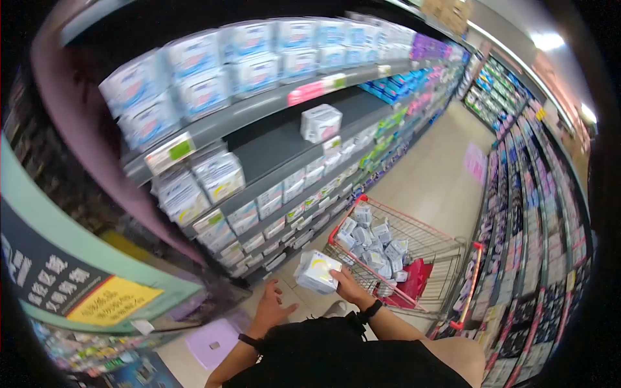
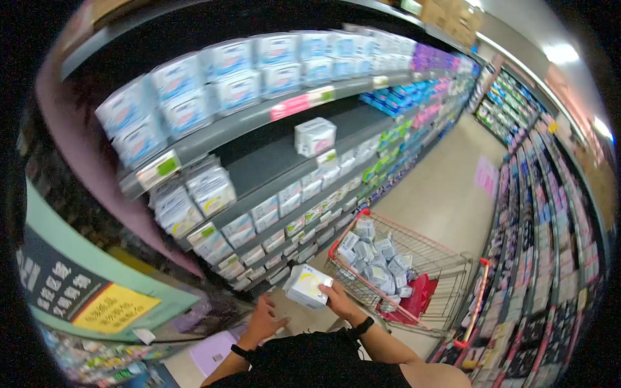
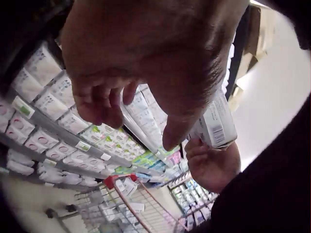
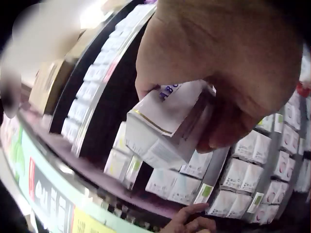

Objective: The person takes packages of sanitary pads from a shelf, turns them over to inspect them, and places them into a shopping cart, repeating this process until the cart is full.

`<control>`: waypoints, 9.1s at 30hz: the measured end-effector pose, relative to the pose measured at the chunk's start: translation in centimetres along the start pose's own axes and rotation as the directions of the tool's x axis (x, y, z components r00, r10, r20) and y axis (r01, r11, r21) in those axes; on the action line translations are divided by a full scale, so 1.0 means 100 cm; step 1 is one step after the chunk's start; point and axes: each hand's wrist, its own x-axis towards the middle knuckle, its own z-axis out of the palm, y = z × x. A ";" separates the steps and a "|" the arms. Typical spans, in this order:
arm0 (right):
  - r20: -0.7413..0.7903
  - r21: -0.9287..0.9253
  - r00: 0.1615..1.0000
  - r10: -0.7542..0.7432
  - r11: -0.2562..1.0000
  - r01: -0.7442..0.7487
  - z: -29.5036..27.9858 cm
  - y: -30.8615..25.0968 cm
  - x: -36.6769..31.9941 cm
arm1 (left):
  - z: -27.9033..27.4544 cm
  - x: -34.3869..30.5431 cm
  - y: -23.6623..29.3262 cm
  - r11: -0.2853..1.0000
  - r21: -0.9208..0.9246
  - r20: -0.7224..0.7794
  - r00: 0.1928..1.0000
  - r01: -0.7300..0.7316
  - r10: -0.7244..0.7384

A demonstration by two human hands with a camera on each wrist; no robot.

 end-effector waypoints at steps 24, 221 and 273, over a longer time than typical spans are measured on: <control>-0.234 -0.126 0.947 -0.221 0.973 0.196 -0.266 -0.082 -0.127 | 0.292 0.165 0.167 0.851 -0.404 0.615 0.788 0.336 -0.019; 0.730 -0.633 0.379 -0.568 -0.353 0.690 0.250 -0.183 0.156 | -0.059 -0.020 -0.030 0.510 -0.855 -0.041 0.992 -0.095 0.116; 0.162 -0.213 0.977 -0.140 0.962 0.173 0.022 0.014 -0.016 | 0.011 0.054 0.003 0.647 -0.762 0.158 0.973 0.011 0.170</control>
